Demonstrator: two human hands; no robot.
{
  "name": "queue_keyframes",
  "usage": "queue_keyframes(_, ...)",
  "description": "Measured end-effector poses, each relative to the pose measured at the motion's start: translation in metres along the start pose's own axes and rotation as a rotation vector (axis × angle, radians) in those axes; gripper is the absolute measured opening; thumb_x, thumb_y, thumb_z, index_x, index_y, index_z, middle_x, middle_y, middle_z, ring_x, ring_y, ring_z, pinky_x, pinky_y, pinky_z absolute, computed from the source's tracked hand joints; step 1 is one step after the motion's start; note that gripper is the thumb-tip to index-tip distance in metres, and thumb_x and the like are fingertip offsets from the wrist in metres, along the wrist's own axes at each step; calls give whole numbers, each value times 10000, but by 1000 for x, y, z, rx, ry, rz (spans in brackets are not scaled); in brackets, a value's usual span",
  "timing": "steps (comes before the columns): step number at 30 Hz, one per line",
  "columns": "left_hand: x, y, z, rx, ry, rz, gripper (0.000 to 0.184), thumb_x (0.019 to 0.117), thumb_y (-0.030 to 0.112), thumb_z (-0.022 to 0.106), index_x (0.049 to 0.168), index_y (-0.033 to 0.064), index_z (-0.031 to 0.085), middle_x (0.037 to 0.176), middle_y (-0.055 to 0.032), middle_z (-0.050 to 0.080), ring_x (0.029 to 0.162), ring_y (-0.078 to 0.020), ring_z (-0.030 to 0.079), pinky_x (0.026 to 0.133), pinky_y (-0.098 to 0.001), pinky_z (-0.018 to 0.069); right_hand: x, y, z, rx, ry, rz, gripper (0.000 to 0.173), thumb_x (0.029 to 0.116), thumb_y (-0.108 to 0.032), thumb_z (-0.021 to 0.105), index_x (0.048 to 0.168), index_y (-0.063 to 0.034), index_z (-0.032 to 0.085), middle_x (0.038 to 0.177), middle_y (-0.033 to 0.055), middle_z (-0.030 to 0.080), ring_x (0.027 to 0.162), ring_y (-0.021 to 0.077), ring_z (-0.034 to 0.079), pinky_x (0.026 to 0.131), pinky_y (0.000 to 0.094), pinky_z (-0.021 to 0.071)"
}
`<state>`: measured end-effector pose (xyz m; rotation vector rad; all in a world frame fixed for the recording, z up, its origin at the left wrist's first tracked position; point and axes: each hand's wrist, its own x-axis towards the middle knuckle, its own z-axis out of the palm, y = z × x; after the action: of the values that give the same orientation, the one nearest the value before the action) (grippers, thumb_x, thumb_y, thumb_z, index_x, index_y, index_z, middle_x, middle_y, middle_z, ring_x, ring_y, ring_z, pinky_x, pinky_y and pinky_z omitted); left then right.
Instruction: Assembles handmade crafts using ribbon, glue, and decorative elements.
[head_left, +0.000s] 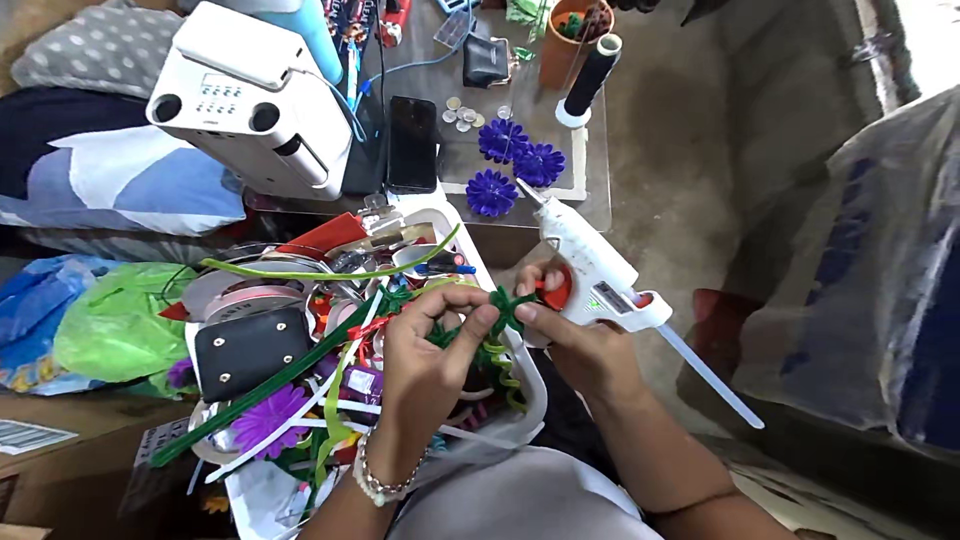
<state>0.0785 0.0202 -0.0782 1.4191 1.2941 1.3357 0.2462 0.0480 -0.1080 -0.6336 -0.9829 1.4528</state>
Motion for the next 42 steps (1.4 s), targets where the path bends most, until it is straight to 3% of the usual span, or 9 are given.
queue_keyframes(5, -6, 1, -2, 489, 78, 298, 183, 973, 246, 694, 996, 72, 749, 913, 15, 749, 814, 39, 649, 715, -119, 511, -1, 0, -3, -139, -117, -19, 260, 869, -55, 781, 1091, -47, 646, 1037, 28, 713, 935, 106, 689, 848, 288, 595)
queue_keyframes(10, -7, 2, -2, 221, 91, 203, 141, 964, 184, 701, 1013, 52, 705, 881, 55, 710, 721, 66, 584, 623, -98, 473, 1, 0, 3, -33, -70, -12, 158, 871, -63, 784, 1010, -74, 708, 946, 10, 724, 882, 77, 689, 816, 263, 591)
queue_keyframes(14, -7, 1, 3, 55, 164, 183, 144, 943, 109, 706, 1046, 11, 681, 942, 34, 734, 781, 35, 639, 683, -126, 536, 4, -2, 6, 141, -35, 70, 172, 857, -30, 779, 997, -103, 711, 953, 6, 726, 894, 80, 695, 824, 251, 588)
queue_keyframes(22, -10, -6, 6, 191, 137, 312, 221, 1011, 217, 646, 1061, 22, 738, 991, -8, 750, 864, 16, 661, 752, -143, 543, 3, -1, 8, 28, -34, -64, 147, 887, -56, 763, 1013, -114, 714, 969, -23, 722, 915, 57, 686, 860, 245, 581)
queue_keyframes(25, -10, -5, 4, 233, 94, 291, 278, 972, 312, 704, 1058, 48, 729, 924, 15, 724, 773, 48, 611, 670, -111, 497, 2, 2, 3, -68, -54, -112, 171, 906, -85, 754, 1063, -92, 685, 979, -20, 704, 898, 58, 671, 835, 247, 577)
queue_keyframes(28, -10, -6, 5, 287, 98, 289, 145, 916, 208, 754, 992, 89, 723, 852, 43, 692, 695, 61, 552, 609, -94, 441, -2, 5, -2, -90, -59, -138, 176, 914, -95, 754, 1061, -93, 657, 975, -15, 694, 898, 54, 662, 828, 237, 567)
queue_keyframes(33, -13, -14, 10, 520, 102, 568, 65, 1007, 201, 627, 999, 155, 671, 943, 1, 745, 871, -62, 700, 743, -199, 547, -11, 5, -2, 162, 40, 21, 159, 876, -75, 780, 1002, -144, 711, 970, -23, 713, 911, 61, 687, 847, 248, 587)
queue_keyframes(36, -14, -21, 12, 627, 88, 710, 50, 996, 162, 633, 1043, 145, 639, 959, -17, 732, 829, -119, 674, 695, -237, 500, -15, 4, -7, 292, 86, 140, 208, 855, -44, 787, 1021, -138, 703, 968, -3, 714, 902, 92, 698, 843, 282, 600)
queue_keyframes(42, -11, -20, 17, 521, 13, 451, 129, 984, 192, 644, 1045, 123, 734, 972, -36, 724, 824, -48, 662, 654, -167, 513, -9, 8, -29, 102, 107, 111, 202, 933, -213, 746, 1083, -80, 719, 1033, 44, 747, 951, 132, 722, 864, 295, 605)
